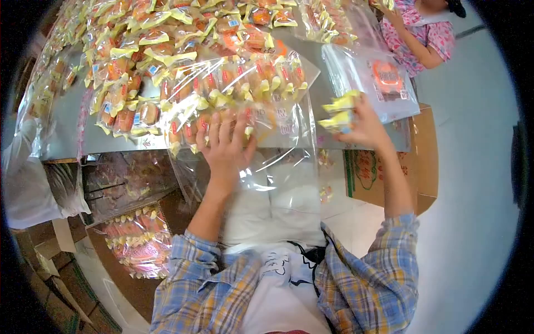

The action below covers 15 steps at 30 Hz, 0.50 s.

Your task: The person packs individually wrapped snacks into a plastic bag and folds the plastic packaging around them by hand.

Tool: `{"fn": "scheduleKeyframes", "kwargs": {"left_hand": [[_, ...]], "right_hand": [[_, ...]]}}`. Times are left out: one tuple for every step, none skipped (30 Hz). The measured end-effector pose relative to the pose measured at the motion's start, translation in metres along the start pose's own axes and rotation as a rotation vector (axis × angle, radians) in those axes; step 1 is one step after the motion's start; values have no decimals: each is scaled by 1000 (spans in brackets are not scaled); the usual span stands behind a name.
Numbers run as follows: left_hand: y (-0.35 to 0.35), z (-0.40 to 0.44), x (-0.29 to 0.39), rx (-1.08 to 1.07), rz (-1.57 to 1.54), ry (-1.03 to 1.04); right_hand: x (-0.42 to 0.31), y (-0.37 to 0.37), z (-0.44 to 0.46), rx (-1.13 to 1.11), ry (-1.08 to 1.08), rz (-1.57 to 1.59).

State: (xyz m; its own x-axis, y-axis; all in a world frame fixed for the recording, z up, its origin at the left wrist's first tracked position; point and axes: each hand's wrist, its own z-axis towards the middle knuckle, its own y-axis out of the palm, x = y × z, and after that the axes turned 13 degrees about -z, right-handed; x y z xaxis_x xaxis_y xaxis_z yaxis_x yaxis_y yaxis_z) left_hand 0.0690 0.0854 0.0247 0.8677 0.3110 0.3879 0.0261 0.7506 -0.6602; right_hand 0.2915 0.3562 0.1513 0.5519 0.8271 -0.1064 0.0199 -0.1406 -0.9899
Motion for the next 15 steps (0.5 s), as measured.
{"fn": "scheduleKeyframes", "kwargs": {"left_hand": [[-2,1,1,-18,-6,-18],[-5,1,2,-47,-30,-24],[-5,5,1,-32,-24,-30],[-7,5,2,-36,-23,-32],[-9,4,5,-48,-29,-24],[-6,6,7,-30,-30,-22],[-5,7,9,-37,-30,-40],[-4,7,11,-42,-35,-57],[-5,7,13,-48,-40,-74],[-7,9,13,-58,-61,-74],[-8,8,13,-66,-86,-58],[-9,8,10,-71,-102,-48],[-12,9,6,-76,-112,-37],[-13,9,6,-73,-102,-55],[-18,10,5,-89,-76,-42]], "right_hand": [[-2,-9,-16,116,-19,191],[-11,-22,-37,227,-49,383],[-39,-40,-60,158,27,883],[-65,-43,-83,228,-19,1086],[-67,-39,-78,279,-472,915],[-85,-38,-99,138,-616,1056],[-107,-30,-110,-60,-722,1191],[-125,-18,-117,-245,-782,1265],[-142,-6,-118,-390,-800,1267],[-161,4,-120,-518,-825,1252],[-173,8,-121,-567,-738,1101],[-185,14,-117,-520,-703,1072],[-194,24,-112,-474,-672,1046],[-199,37,-112,-399,-580,1115],[-204,53,-112,-324,-485,1183]]}}
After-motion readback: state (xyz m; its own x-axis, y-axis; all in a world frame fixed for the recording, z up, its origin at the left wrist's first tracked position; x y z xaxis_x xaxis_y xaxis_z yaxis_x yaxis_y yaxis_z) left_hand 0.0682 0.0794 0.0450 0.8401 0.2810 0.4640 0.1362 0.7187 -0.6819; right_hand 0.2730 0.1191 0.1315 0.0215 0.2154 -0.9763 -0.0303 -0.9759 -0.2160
